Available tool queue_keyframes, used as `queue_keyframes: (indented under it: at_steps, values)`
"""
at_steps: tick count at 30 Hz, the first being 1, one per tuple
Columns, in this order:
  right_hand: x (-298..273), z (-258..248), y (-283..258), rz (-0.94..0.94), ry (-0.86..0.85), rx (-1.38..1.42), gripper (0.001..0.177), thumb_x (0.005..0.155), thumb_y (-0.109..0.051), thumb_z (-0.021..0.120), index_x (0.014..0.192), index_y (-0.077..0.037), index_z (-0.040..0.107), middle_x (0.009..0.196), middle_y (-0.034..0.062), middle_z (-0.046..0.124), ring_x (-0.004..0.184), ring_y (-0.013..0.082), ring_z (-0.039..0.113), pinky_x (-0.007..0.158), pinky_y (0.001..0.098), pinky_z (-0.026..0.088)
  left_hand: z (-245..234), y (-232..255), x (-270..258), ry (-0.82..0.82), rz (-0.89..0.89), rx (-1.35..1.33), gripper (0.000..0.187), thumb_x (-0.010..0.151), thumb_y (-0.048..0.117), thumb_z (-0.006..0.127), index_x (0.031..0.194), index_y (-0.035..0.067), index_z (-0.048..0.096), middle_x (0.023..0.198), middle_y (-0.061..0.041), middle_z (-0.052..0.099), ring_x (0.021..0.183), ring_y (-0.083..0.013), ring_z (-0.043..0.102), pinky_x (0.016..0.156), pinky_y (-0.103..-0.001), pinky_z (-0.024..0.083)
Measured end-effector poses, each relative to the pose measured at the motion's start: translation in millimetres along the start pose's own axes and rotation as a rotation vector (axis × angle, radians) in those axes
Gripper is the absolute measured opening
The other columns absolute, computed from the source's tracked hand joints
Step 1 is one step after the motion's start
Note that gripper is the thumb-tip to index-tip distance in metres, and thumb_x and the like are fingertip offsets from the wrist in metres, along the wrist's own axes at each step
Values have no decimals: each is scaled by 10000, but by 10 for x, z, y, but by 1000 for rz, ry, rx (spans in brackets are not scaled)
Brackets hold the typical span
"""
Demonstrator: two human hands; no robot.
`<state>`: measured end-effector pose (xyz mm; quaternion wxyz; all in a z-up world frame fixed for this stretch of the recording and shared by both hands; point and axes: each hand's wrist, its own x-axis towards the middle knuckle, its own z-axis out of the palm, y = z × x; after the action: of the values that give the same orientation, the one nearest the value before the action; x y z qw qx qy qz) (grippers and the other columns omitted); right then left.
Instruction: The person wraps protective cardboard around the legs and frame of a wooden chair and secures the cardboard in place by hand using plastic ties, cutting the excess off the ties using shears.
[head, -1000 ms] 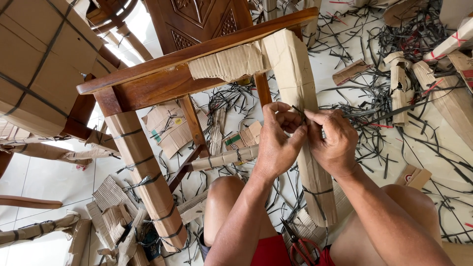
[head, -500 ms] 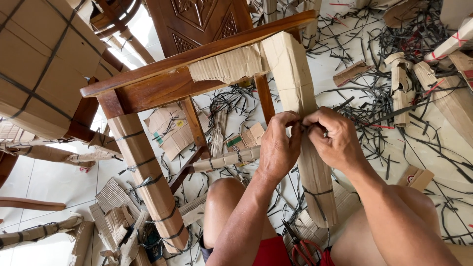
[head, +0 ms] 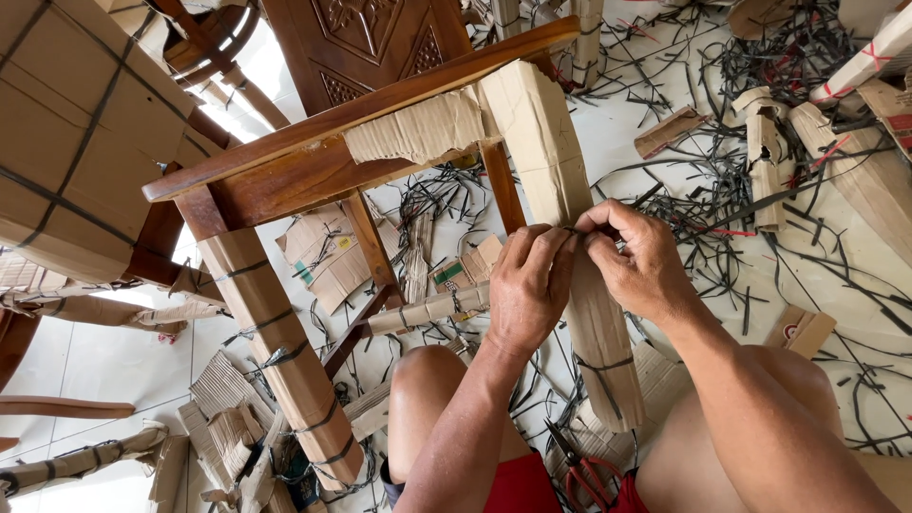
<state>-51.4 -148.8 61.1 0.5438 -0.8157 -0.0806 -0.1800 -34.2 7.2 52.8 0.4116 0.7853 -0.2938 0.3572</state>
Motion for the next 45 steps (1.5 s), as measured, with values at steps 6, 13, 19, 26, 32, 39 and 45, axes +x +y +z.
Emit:
queue_keyframes:
  at_steps: [6, 13, 19, 26, 32, 39, 45]
  values:
    - [40, -301, 152, -141, -42, -310, 116, 1031, -1, 609, 978, 23, 708, 761, 230, 661, 690, 360, 667, 620, 451, 520, -43, -133, -21, 49, -224, -135, 76, 1012, 62, 576, 945, 98, 568, 896, -79, 609, 699, -303, 627, 575, -406, 531]
    - [22, -339, 237, 315, -87, 31, 229, 1104, -283, 507, 1085, -117, 663, 913, 100, 670, 499, 107, 389, 333, 256, 328, 49, -127, -30, -21, -465, -1093, 130, 1131, 167, 460, 1017, 136, 514, 1268, -109, 651, 593, -58, 478, 596, -223, 504]
    - [98, 6, 160, 229, -41, 1107, 253, 1094, -223, 528, 864, -123, 554, 801, 80, 658, 603, 182, 616, 507, 255, 499, 38, -100, 92, -16, -616, -1275, 190, 1104, 214, 478, 925, 151, 487, 822, 6, 575, 551, -70, 380, 482, -205, 316]
    - [189, -11, 317, 530, 290, 1082, 237, 1074, -186, 594, 838, -182, 614, 724, 10, 615, 611, 119, 560, 474, 237, 440, 78, -296, 58, -38, -624, -1300, 169, 1095, 191, 484, 931, 153, 497, 810, 3, 527, 578, -69, 368, 497, -200, 317]
    - [37, -291, 143, 569, 149, 760, 288, 1128, -209, 559, 847, -163, 607, 971, 76, 732, 708, 134, 645, 584, 256, 533, -327, -463, -86, -98, -809, -1182, 168, 1097, 129, 504, 976, 143, 620, 972, -85, 756, 672, -127, 655, 625, -273, 565]
    - [-441, -326, -107, 236, -72, 373, 258, 1192, -187, 573, 1018, 1, 548, 909, 139, 612, 649, 166, 541, 497, 229, 372, -1060, -337, -17, 29, -874, -829, 97, 1019, 232, 617, 942, 182, 648, 996, -54, 760, 652, -83, 613, 623, -228, 534]
    - [-824, -47, -380, -14, -267, 62, 141, 1134, 89, 544, 1025, 163, 594, 852, 250, 667, 633, 240, 661, 537, 275, 576, -1473, -179, -91, 36, -854, -797, 108, 1014, 301, 646, 1001, 196, 622, 1049, -34, 744, 715, -87, 619, 705, -218, 532]
